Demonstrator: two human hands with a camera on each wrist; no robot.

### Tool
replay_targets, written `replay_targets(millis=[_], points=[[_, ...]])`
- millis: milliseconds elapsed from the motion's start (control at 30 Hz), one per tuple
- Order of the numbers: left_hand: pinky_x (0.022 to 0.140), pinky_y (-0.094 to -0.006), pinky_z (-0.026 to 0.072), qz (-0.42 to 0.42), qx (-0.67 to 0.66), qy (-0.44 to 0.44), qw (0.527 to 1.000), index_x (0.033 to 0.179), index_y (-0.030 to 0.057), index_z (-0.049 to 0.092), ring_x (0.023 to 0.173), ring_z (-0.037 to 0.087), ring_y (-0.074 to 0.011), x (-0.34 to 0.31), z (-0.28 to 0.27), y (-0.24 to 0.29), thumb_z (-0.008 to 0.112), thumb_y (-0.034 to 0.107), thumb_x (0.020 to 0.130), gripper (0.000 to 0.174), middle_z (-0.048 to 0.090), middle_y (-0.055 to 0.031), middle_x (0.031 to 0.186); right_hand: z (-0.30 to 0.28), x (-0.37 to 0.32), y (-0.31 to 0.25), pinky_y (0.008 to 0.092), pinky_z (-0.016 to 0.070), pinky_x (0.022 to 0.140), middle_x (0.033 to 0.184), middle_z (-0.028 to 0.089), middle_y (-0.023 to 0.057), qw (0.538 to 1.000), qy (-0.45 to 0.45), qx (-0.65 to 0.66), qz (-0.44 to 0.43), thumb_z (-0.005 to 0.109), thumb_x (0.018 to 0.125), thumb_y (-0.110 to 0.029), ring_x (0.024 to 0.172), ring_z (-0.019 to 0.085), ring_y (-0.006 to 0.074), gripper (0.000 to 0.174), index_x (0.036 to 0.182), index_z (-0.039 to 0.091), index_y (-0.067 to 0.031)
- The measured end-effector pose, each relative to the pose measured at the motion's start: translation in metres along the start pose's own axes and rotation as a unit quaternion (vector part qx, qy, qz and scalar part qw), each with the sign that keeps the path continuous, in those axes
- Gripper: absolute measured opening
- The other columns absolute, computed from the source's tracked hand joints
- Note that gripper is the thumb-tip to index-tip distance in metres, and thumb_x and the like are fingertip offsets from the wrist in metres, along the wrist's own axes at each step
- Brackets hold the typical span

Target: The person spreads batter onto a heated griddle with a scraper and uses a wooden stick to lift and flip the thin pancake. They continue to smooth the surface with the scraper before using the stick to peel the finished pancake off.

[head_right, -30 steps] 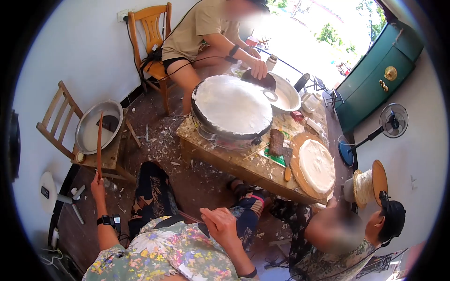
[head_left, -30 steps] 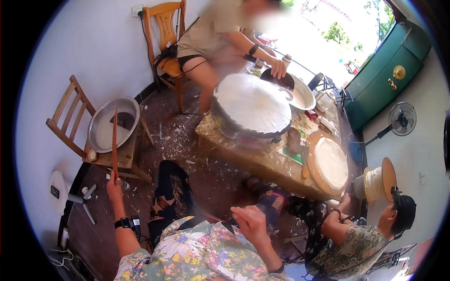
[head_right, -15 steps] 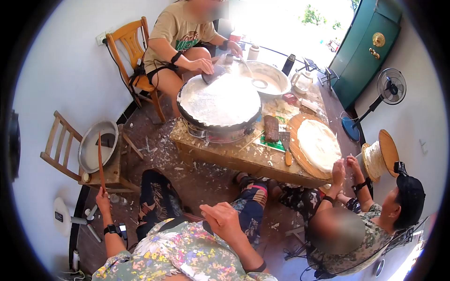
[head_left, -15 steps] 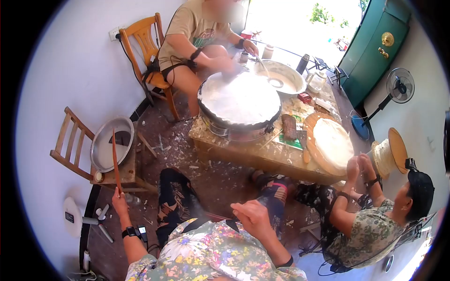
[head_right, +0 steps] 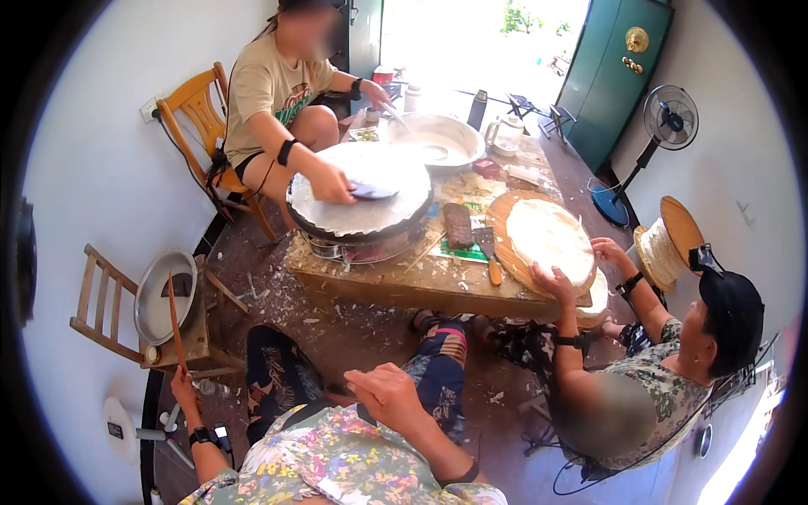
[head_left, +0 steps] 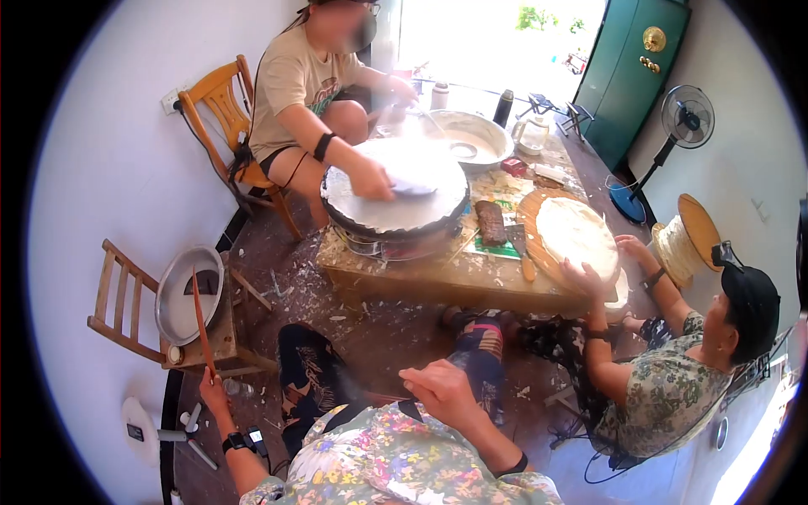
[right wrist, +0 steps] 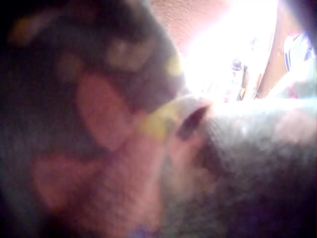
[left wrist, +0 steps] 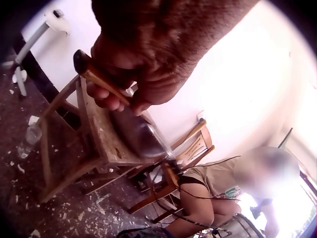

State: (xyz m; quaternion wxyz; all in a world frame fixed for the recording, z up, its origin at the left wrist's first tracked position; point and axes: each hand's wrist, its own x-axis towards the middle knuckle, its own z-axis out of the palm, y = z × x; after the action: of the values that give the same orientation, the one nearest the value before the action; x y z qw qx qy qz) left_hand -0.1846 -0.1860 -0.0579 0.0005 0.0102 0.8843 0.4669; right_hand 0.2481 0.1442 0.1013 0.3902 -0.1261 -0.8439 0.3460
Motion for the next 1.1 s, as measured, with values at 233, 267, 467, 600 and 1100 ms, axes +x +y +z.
replay_targets(millis=[233, 267, 467, 600, 1100], points=[[0.076, -0.0382, 0.0500, 0.108, 0.095, 0.001, 0.990, 0.130, 0.0000, 0.057, 0.091, 0.066, -0.0288, 0.042, -0.006, -0.022, 0.056, 0.006, 0.092, 0.039, 0.068, -0.0184, 0.106, -0.002, -0.001, -0.001, 0.0325, 0.0475, 0.064, 0.072, 0.068, 0.0073, 1.000, 0.002, 0.004, 0.000, 0.071, 0.080, -0.003, 0.063, 0.063, 0.0221, 0.018, 0.098, 0.071, -0.0041], [0.082, -0.0384, 0.0492, 0.109, 0.094, 0.004, 0.990, 0.130, -0.0005, 0.057, 0.098, 0.065, -0.0302, 0.042, -0.009, -0.020, 0.057, 0.006, 0.091, 0.039, 0.068, -0.0195, 0.110, -0.002, -0.001, -0.001, 0.0325, 0.0475, 0.064, 0.073, 0.068, 0.0073, 1.000, 0.001, 0.003, 0.000, 0.071, 0.080, -0.003, 0.063, 0.063, 0.0222, 0.018, 0.098, 0.071, -0.0042], [0.086, -0.0378, 0.0491, 0.074, 0.110, -0.001, 0.991, 0.128, -0.0012, 0.057, 0.101, 0.066, -0.0310, 0.046, -0.005, -0.021, 0.059, 0.008, 0.088, 0.041, 0.068, -0.0204, 0.112, -0.002, -0.005, 0.002, 0.0331, 0.0478, 0.064, 0.073, 0.068, 0.0092, 1.000, 0.007, -0.009, 0.004, 0.071, 0.079, -0.002, 0.063, 0.063, 0.0236, 0.019, 0.098, 0.071, -0.0041], [0.087, -0.0367, 0.0488, -0.004, 0.075, -0.028, 0.997, 0.127, -0.0003, 0.059, 0.103, 0.066, -0.0295, 0.012, -0.013, 0.013, 0.060, 0.008, 0.088, 0.040, 0.067, -0.0203, 0.114, -0.001, -0.003, 0.000, 0.0336, 0.0489, 0.067, 0.073, 0.068, 0.0089, 1.000, -0.009, -0.023, 0.007, 0.069, 0.080, -0.005, 0.064, 0.065, 0.0227, 0.019, 0.099, 0.069, -0.0044], [0.092, -0.0351, 0.0476, 0.053, 0.063, 0.022, 0.996, 0.128, 0.0014, 0.059, 0.112, 0.062, -0.0327, -0.034, -0.029, -0.008, 0.059, 0.010, 0.086, 0.042, 0.063, -0.0208, 0.121, 0.000, 0.004, 0.000, 0.0334, 0.0487, 0.065, 0.068, 0.065, 0.0076, 1.000, -0.017, -0.023, 0.005, 0.070, 0.079, -0.002, 0.060, 0.063, 0.0214, 0.020, 0.099, 0.069, -0.0045]])
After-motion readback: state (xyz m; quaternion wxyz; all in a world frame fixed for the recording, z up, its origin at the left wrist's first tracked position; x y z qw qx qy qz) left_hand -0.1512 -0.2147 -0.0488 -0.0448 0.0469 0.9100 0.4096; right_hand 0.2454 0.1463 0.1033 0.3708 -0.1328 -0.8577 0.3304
